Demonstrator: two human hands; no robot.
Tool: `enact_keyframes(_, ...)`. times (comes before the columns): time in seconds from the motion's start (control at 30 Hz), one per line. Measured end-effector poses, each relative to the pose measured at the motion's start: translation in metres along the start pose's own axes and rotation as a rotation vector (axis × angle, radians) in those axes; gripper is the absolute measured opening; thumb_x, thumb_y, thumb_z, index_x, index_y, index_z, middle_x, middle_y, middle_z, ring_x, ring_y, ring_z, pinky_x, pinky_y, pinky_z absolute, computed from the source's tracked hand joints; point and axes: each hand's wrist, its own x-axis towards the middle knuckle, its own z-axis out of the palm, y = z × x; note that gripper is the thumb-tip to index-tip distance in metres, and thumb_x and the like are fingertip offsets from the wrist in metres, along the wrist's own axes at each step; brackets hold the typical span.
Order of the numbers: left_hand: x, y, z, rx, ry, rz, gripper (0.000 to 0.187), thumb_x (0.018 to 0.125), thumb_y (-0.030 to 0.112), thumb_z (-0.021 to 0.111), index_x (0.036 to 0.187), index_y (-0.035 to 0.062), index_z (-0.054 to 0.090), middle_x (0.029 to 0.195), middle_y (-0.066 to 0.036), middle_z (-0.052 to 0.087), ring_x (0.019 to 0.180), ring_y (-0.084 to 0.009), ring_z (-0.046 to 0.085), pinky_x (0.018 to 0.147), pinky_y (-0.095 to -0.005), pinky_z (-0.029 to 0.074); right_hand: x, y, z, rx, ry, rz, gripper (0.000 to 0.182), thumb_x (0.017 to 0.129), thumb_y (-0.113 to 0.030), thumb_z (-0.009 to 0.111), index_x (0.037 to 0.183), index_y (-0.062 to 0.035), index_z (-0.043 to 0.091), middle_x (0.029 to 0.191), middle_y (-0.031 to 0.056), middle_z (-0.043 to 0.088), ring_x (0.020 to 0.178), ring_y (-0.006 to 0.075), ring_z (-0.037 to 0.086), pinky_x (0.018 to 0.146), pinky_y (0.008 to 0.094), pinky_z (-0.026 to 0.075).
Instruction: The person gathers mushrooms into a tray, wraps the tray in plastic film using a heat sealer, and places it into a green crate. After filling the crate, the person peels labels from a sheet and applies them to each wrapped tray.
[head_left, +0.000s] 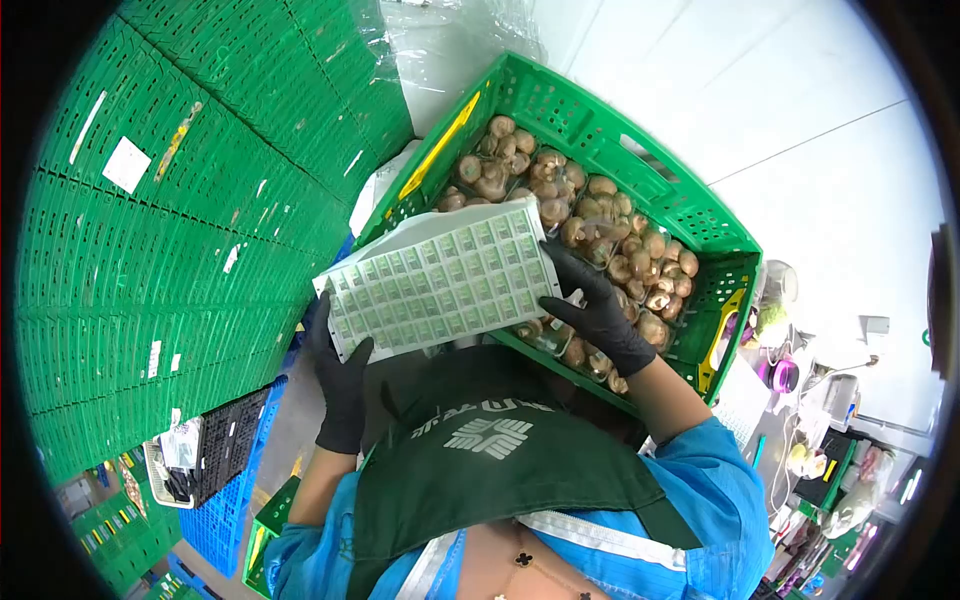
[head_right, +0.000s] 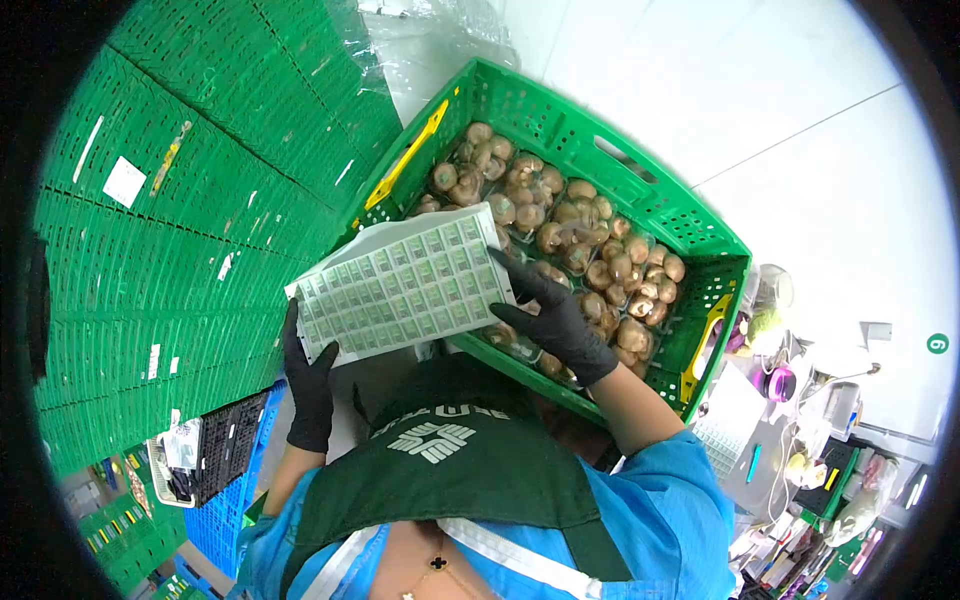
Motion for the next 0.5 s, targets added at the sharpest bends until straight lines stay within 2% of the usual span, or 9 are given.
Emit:
enact_keyframes(0.1, 0.003, 0.019, 0.002, -0.034, 0.002, -0.121, 0.079, 0.062, -0.008, 0.060, 0.134, 0.0055, 0.030, 0.137, -0.011, 0.032, 0.125, -0.0218, 0.031, 0.103, -0.0354, 0.026, -0.002, -0.009, 0.001, -0.021, -0.014, 0.036, 0.049, 0.078, -0.003, 0.060, 0.123, -0.0145, 0.049, 0.120, 0.0015, 0.053, 0.088, 0.0094, 0.054, 0.073, 0.0246, 0.045)
enact_keyframes(0.17, 0.008, 0.022, -0.004, -0.198, -0.219, -0.198, 0.080, 0.060, -0.008, 0.060, 0.133, 0.0056, 0.031, 0.136, -0.010, 0.035, 0.124, -0.0215, 0.033, 0.102, -0.0352, 0.027, 0.001, -0.001, -0.001, 0.150, -0.009, -0.012, 0.039, 0.079, 0.002, 0.056, 0.115, -0.0120, 0.056, 0.113, 0.0021, 0.058, 0.093, 0.0099, 0.055, 0.079, 0.0253, 0.045)
enact_keyframes(0.2, 0.010, 0.018, -0.009, -0.196, -0.296, -0.243, 0.080, 0.058, -0.006, 0.062, 0.132, 0.0061, 0.034, 0.133, -0.010, 0.038, 0.122, -0.0212, 0.037, 0.101, -0.0350, 0.028, 0.001, -0.011, -0.004, 0.237, -0.004, 0.062, 0.033, 0.080, 0.005, 0.054, 0.108, -0.0106, 0.061, 0.109, 0.0023, 0.060, 0.097, 0.0102, 0.054, 0.083, 0.0257, 0.044)
enact_keyframes(0.23, 0.010, 0.018, -0.013, -0.196, -0.296, -0.239, 0.080, 0.058, -0.006, 0.062, 0.132, 0.0061, 0.034, 0.133, -0.010, 0.038, 0.122, -0.0212, 0.037, 0.101, -0.0350, 0.028, 0.002, -0.016, -0.007, 0.236, -0.002, 0.059, 0.033, 0.080, 0.005, 0.054, 0.108, -0.0106, 0.061, 0.109, 0.0023, 0.060, 0.097, 0.0102, 0.054, 0.083, 0.0257, 0.044)
enact_keyframes(0.3, 0.010, 0.030, -0.020, 0.262, -0.401, -0.147, 0.080, 0.056, -0.006, 0.063, 0.131, 0.0070, 0.038, 0.129, -0.010, 0.043, 0.119, -0.0209, 0.039, 0.100, -0.0340, 0.030, 0.000, -0.023, -0.011, 0.248, -0.022, 0.047, 0.034, 0.077, 0.005, 0.058, 0.107, -0.0099, 0.061, 0.108, 0.0028, 0.060, 0.096, 0.0110, 0.055, 0.083, 0.0262, 0.045)
enact_keyframes(0.33, 0.012, 0.039, -0.022, 0.146, -0.357, -0.174, 0.078, 0.055, -0.007, 0.064, 0.128, 0.0071, 0.042, 0.127, -0.010, 0.046, 0.118, -0.0208, 0.041, 0.098, -0.0329, 0.031, -0.002, -0.027, -0.014, 0.246, -0.017, 0.048, 0.034, 0.077, 0.005, 0.058, 0.107, -0.0099, 0.061, 0.108, 0.0028, 0.060, 0.096, 0.0110, 0.055, 0.083, 0.0262, 0.045)
enact_keyframes(0.37, 0.011, 0.042, -0.024, -0.111, -0.215, -0.328, 0.073, 0.056, -0.011, 0.061, 0.125, 0.0068, 0.046, 0.126, -0.010, 0.047, 0.117, -0.0202, 0.042, 0.099, -0.0334, 0.033, -0.003, -0.030, -0.016, 0.248, -0.034, 0.080, 0.035, 0.075, 0.006, 0.059, 0.106, -0.0094, 0.061, 0.108, 0.0032, 0.060, 0.096, 0.0111, 0.055, 0.082, 0.0263, 0.046)
enact_keyframes(0.43, 0.021, 0.058, -0.035, -0.200, -0.097, -0.262, 0.068, 0.057, -0.020, 0.059, 0.119, 0.0085, 0.052, 0.123, -0.009, 0.049, 0.111, -0.0181, 0.048, 0.094, -0.0302, 0.040, -0.003, -0.034, -0.017, 0.251, -0.047, 0.109, 0.035, 0.074, 0.007, 0.061, 0.106, -0.0088, 0.061, 0.107, 0.0035, 0.060, 0.096, 0.0113, 0.055, 0.081, 0.0265, 0.046)
enact_keyframes(0.5, 0.023, 0.071, -0.032, -0.251, -0.079, -0.173, 0.064, 0.059, -0.021, 0.058, 0.116, 0.0071, 0.054, 0.121, -0.010, 0.051, 0.110, -0.0181, 0.049, 0.091, -0.0292, 0.043, 0.000, -0.037, -0.015, 0.359, 0.107, -0.011, 0.038, 0.071, 0.007, 0.063, 0.105, -0.0097, 0.061, 0.107, 0.0044, 0.060, 0.092, 0.0113, 0.057, 0.077, 0.0253, 0.048)
